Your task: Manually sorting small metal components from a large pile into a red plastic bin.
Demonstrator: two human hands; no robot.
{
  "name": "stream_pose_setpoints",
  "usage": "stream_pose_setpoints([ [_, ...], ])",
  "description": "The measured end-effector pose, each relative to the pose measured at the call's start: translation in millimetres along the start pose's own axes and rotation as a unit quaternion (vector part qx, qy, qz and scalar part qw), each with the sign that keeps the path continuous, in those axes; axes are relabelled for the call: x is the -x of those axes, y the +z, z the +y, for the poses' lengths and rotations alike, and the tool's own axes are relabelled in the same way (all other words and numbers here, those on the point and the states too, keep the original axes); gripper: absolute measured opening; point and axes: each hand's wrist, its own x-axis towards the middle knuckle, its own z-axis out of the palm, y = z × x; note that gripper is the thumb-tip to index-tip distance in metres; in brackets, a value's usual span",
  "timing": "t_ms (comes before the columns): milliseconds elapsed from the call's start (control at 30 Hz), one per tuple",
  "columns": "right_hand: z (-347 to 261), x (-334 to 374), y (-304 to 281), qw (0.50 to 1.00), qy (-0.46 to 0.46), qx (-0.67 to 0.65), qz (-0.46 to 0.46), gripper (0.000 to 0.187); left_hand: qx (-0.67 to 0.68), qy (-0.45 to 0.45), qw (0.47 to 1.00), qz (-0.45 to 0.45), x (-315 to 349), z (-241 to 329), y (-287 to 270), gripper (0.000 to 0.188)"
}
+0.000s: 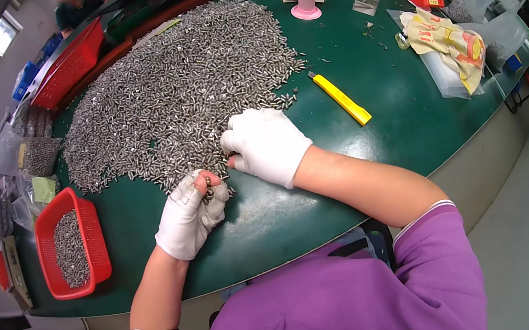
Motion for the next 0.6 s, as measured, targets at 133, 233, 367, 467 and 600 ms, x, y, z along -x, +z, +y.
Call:
stream_pose_setpoints([
  [133,0.4,-1.5,4.3,0.999,0.001,0.037,0.001,0.017,-0.008,0.004,1.0,-0.013,-0.6,-0.8,-3.4,0.025],
  [233,1.0,-1.2,2.7,0.999,-0.01,0.029,0.012,0.017,-0.011,0.005,1.0,-0.002,-0.6,-0.1,-2.5,0.024],
  [367,-2.2,-0.5,0.8,1.0,0.002,0.023,0.01,0.017,-0.009,0.021,1.0,-0.015,-2.1,-1.3,-4.1,0.023],
  [467,-1.0,0.3,4.3,0.999,0.013,0.026,0.019,0.017,-0.009,0.027,1.0,-0.004,-1.0,0.1,-1.3,0.023],
  [600,3.7,5.3,3.8,1.0,0.024,-0.001,0.008,0.016,-0.003,0.019,1.0,-0.011,-0.8,0.9,-3.5,0.023],
])
